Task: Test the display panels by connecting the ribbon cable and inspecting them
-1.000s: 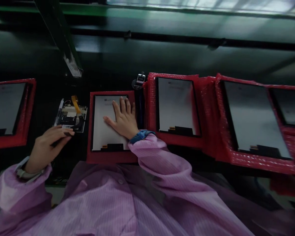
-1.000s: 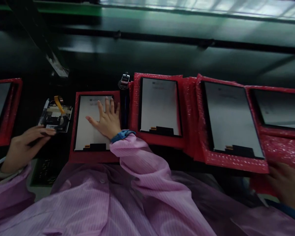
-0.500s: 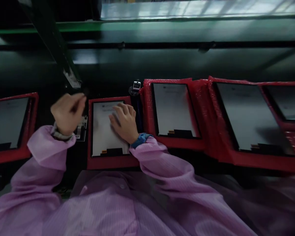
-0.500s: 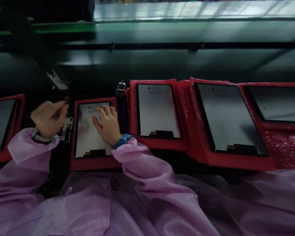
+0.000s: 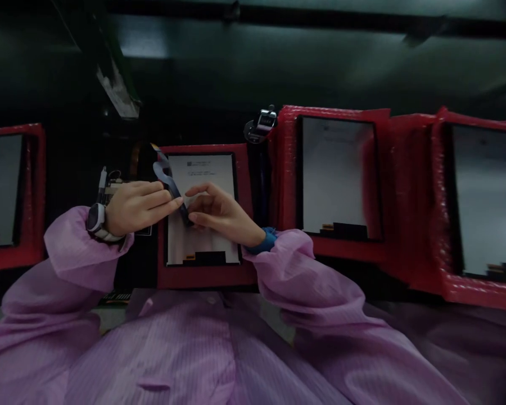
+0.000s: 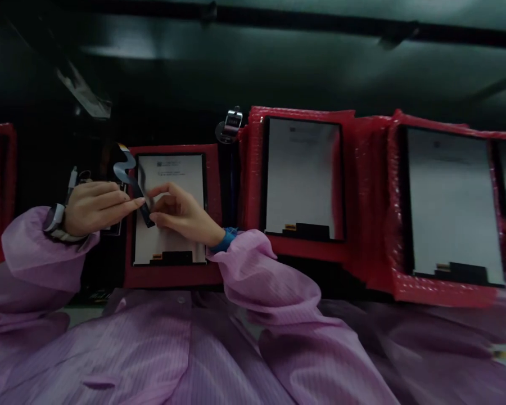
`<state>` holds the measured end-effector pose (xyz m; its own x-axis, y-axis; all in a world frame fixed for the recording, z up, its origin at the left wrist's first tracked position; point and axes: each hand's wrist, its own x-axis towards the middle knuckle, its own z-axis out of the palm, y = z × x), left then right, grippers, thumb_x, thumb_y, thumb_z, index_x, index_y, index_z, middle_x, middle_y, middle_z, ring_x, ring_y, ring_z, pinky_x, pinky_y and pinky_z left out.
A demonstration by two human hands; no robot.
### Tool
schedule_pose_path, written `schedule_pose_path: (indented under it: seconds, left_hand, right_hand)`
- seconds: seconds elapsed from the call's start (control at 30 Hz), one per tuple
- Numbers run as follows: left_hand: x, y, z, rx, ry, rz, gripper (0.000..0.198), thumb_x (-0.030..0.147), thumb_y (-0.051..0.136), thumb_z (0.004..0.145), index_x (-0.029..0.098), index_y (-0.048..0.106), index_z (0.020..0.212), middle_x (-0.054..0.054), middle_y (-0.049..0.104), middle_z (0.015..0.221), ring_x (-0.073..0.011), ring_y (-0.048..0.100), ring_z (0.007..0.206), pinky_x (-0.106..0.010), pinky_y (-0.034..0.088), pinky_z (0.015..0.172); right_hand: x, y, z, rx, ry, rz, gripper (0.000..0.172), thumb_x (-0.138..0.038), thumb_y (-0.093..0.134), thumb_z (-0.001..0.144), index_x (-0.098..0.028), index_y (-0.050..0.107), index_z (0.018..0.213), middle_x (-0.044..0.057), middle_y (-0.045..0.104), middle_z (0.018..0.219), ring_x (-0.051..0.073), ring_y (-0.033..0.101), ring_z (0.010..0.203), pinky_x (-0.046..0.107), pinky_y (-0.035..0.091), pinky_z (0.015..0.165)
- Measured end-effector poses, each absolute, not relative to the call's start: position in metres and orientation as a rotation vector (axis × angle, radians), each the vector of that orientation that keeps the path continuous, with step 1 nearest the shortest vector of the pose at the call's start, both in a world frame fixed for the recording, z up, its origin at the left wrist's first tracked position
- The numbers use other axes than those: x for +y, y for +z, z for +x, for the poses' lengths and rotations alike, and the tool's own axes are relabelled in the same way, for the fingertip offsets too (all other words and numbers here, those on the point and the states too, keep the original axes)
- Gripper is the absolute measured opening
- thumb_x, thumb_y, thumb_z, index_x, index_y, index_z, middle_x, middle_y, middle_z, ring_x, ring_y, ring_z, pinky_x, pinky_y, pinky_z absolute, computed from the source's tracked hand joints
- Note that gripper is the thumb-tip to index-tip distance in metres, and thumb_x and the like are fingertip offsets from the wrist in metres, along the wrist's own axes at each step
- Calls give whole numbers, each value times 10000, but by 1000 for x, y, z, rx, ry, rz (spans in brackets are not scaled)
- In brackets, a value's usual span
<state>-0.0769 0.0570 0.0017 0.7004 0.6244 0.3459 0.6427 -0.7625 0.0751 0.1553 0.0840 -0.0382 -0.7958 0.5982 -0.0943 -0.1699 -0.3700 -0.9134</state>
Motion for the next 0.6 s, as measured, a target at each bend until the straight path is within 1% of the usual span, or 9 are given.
schedule_pose_path:
  seconds: [0.07,0.17,0.3,0.4,0.5,0.6]
  left_hand:
    - [56,-1,-76,-1122,-504,-2931,334,253,405,1031,256,731,956,4,639,726,-118,594,650,-252,521,610]
    - [57,-4,-74,-1167,-487,-2901,370,226,352,1030,262,721,1031,-6,630,765,-131,619,709,-272,525,652]
    - [57,-5,-78,-1332,-603,-2670,380,186,333,1025,246,664,1201,-14,617,818,-145,618,782,-281,512,684]
    - [60,-4,-88,-1462,-643,-2517,374,161,340,1019,216,635,1244,-34,624,883,-151,588,831,-282,501,701]
    - [65,-6,-99,-1493,-633,-2490,349,156,384,998,200,655,1214,-53,616,924,-172,548,852,-315,506,733]
    - [71,-11,-107,-1565,-599,-2545,293,256,522,971,205,657,1226,-76,614,1034,-206,520,945,-395,501,857]
  right_hand:
    - [83,-38,156,-1386,2195,-599,435,-284,761,787,-201,480,1109,-52,607,773,63,562,633,192,488,578]
    - [79,-39,158,-1497,2110,-681,407,-228,717,782,-190,496,1122,-55,604,759,65,563,633,199,488,593]
    - [69,-39,163,-1813,1886,-841,377,-169,643,779,-159,586,1151,-33,635,772,78,592,679,211,492,647]
    - [62,-34,167,-2009,1837,-868,332,-147,592,799,-142,655,1125,-23,650,758,71,571,635,203,474,619]
    - [58,-30,168,-2114,1774,-846,283,-127,567,806,-120,692,1060,-11,640,752,61,541,617,192,450,600]
    - [57,-29,169,-2138,1723,-863,252,-120,571,802,-130,694,1021,-9,640,759,58,529,618,188,437,600]
